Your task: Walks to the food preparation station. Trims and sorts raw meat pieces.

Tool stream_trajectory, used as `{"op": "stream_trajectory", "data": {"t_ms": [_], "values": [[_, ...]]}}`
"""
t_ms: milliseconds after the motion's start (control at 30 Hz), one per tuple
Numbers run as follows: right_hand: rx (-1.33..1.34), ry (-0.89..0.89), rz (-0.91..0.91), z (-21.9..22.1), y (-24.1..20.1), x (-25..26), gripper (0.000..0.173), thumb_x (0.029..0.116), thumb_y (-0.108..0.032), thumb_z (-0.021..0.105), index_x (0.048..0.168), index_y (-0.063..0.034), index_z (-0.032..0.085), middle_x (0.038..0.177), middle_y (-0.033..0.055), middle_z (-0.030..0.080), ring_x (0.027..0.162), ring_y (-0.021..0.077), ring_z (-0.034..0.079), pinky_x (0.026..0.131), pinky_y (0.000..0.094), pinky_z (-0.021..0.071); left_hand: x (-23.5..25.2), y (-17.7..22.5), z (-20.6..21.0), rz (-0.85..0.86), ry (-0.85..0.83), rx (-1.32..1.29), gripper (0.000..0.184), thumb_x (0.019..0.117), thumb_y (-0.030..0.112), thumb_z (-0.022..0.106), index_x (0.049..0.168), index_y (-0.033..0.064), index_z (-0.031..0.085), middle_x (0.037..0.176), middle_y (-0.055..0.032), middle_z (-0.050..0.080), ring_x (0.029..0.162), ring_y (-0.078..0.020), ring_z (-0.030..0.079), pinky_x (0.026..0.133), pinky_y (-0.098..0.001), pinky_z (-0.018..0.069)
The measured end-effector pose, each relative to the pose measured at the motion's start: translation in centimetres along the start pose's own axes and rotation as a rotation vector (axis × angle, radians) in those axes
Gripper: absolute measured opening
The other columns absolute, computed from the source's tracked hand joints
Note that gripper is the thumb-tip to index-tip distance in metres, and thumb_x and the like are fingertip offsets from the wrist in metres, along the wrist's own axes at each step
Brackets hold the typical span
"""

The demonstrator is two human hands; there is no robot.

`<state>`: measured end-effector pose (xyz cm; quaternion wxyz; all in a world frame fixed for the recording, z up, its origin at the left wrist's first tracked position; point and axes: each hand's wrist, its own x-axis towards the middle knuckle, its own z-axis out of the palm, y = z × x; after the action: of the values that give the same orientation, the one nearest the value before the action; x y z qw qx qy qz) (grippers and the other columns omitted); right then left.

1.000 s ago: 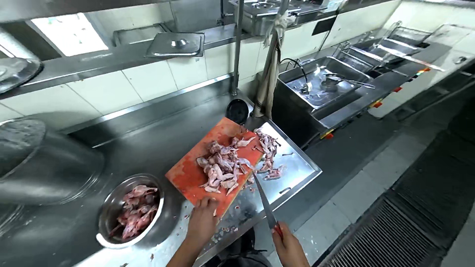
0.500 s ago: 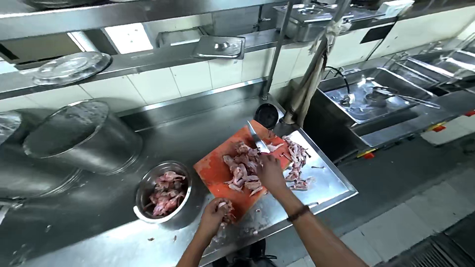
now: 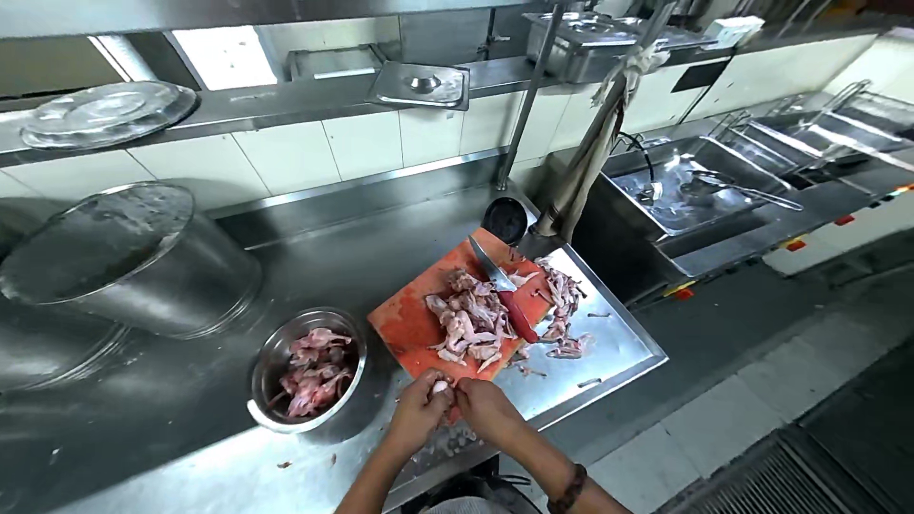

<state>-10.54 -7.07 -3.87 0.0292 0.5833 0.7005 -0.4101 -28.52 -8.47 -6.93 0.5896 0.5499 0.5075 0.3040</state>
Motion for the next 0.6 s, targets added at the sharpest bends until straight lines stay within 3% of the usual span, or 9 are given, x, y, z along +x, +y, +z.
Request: {"op": "stream_trajectory", "data": {"t_ms": [133, 200, 267, 300, 367, 467, 533, 600], "values": [[-0.057, -0.044, -0.006, -1.0, -0.7, -1.7, 0.038, 0.1082, -0.028, 0.042, 0.115, 0.0026, 0.062, 0.109, 0.0238, 0.067, 0.108, 0.0387, 0.066, 0.096, 0.0557, 0.0513, 0.9, -1.0, -2.2, -0.013, 0.041, 0.182, 0.023, 0.1001, 0.016, 0.056, 0.117, 0.0062, 0.067, 0.104, -0.0055, 0.073, 0.087, -0.0146, 0.072, 0.081, -0.0369, 0.0611], [-0.089, -0.062, 0.024, -1.2, -1.2, -2.8, 0.038, 0.1085, -0.029, 0.041, 0.113, 0.0014, 0.062, 0.107, 0.0224, 0.067, 0.106, 0.0377, 0.067, 0.093, 0.0555, 0.0517, 1.2, -2.3, -3.2, -0.056, 0.109, 0.328, 0.026, 0.0986, 0.017, 0.055, 0.117, 0.0051, 0.07, 0.106, -0.0107, 0.072, 0.094, -0.0191, 0.071, 0.088, -0.0414, 0.0586], [-0.128, -0.078, 0.088, -1.6, -1.8, -3.3, 0.037, 0.1082, -0.03, 0.04, 0.114, -0.0004, 0.062, 0.109, 0.0211, 0.068, 0.108, 0.037, 0.067, 0.092, 0.0559, 0.0526, 0.8, -2.2, -3.5, -0.047, 0.195, 0.433, 0.033, 0.0938, 0.019, 0.062, 0.125, 0.008, 0.068, 0.126, -0.0132, 0.066, 0.115, -0.0232, 0.065, 0.1, -0.0423, 0.0545], [-0.157, -0.089, 0.121, -1.8, -2.1, -3.3, 0.037, 0.1079, -0.031, 0.04, 0.117, -0.0015, 0.061, 0.111, 0.0207, 0.068, 0.11, 0.037, 0.067, 0.092, 0.0568, 0.0531, 0.4, -1.5, -3.3, 0.009, 0.213, 0.49, 0.043, 0.089, 0.022, 0.067, 0.131, 0.0112, 0.066, 0.139, -0.014, 0.06, 0.131, -0.0278, 0.056, 0.109, -0.0461, 0.0487], [-0.206, -0.094, 0.148, -2.1, -3.1, -3.4, 0.039, 0.1074, -0.032, 0.04, 0.119, -0.0024, 0.062, 0.114, 0.0206, 0.069, 0.111, 0.0384, 0.068, 0.09, 0.0595, 0.0538, -0.8, 0.4, -2.5, 0.208, 0.207, 0.587, 0.052, 0.0835, 0.034, 0.076, 0.132, 0.0187, 0.067, 0.149, -0.0105, 0.054, 0.143, -0.0321, 0.045, 0.116, -0.0546, 0.0409], [-0.247, -0.079, 0.123, -2.5, -4.8, -3.5, 0.039, 0.1051, -0.034, 0.043, 0.114, -0.0025, 0.065, 0.11, 0.0215, 0.07, 0.107, 0.0407, 0.069, 0.084, 0.0631, 0.0541, -1.1, 2.1, -0.6, 0.342, 0.081, 0.793, 0.043, 0.0821, 0.038, 0.072, 0.123, 0.0271, 0.07, 0.143, 0.0027, 0.061, 0.145, -0.0257, 0.045, 0.113, -0.0577, 0.0415], [-0.252, -0.1, 0.092, -2.9, -5.7, -3.6, 0.039, 0.106, -0.034, 0.041, 0.114, -0.0044, 0.066, 0.11, 0.0205, 0.071, 0.107, 0.0401, 0.069, 0.084, 0.0641, 0.0535, -0.6, 1.7, -0.1, 0.258, -0.021, 0.886, 0.037, 0.0853, 0.037, 0.07, 0.119, 0.0219, 0.073, 0.135, 0.0027, 0.066, 0.142, -0.0238, 0.048, 0.114, -0.0552, 0.0398], [-0.233, -0.103, 0.041, -2.7, -6.1, -3.5, 0.039, 0.1057, -0.033, 0.04, 0.109, -0.005, 0.066, 0.107, 0.0194, 0.071, 0.107, 0.039, 0.069, 0.084, 0.0639, 0.0532, -0.1, 1.1, -0.1, 0.234, -0.047, 0.914, 0.028, 0.0903, 0.032, 0.064, 0.111, 0.019, 0.077, 0.125, 0.0008, 0.071, 0.131, -0.0231, 0.058, 0.11, -0.0521, 0.0445]]}}
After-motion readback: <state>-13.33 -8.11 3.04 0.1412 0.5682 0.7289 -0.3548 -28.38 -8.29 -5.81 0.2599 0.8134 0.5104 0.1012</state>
